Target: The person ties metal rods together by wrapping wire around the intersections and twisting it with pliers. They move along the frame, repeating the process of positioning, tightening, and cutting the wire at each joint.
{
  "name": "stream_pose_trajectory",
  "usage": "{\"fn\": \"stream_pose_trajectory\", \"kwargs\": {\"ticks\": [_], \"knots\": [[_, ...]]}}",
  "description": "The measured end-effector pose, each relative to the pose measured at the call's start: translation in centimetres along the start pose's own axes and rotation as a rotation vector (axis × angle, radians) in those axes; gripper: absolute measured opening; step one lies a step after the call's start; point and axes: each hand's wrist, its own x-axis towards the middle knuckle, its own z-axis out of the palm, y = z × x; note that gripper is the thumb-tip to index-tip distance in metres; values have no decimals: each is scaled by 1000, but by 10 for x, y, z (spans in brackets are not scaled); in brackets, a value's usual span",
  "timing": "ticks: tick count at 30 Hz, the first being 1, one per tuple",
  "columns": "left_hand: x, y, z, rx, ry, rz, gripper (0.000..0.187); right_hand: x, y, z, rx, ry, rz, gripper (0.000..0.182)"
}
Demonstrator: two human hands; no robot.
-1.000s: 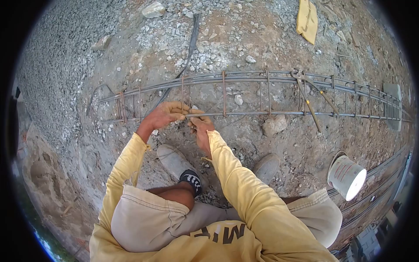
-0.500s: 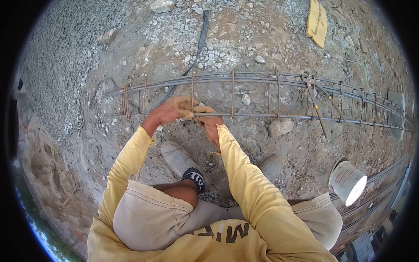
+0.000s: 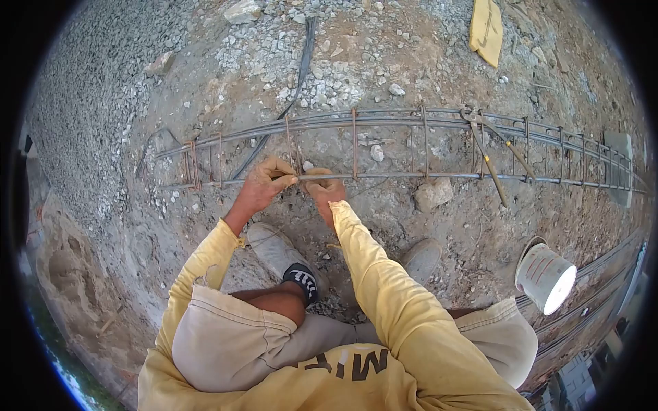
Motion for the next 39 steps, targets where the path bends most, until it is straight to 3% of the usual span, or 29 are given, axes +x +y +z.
{"fn": "stream_pose_trajectory", "kwargs": {"ticks": [3,11,20,24,26,29,32,35,39], "knots": [[1,0,1,9,-6,23,18,-8,22,-8,-345,76,-111,24],[12,14,-6,-161,-196,-74,21,-1,13,-2,-286,39,-2,21],[10,8,-2,-153,-135,-65,16,-6,1,7,-191,39,-42,23],[1,0,6,55,-14,105,10,-15,5,22,-178,85,-169,27],[-1,-6,5,207,25,284,9,-16,-4,20,-267,86,-92,28],[-1,-15,3,220,28,350,12,-16,-6,16,-399,91,-50,32],[3,-6,-15,254,-158,360,17,-14,7,11,-492,129,-96,33],[4,3,-30,125,-272,288,25,-20,-4,19,-518,157,-86,33],[6,14,-31,78,-335,39,30,-17,3,19,-558,192,-91,32]]}}
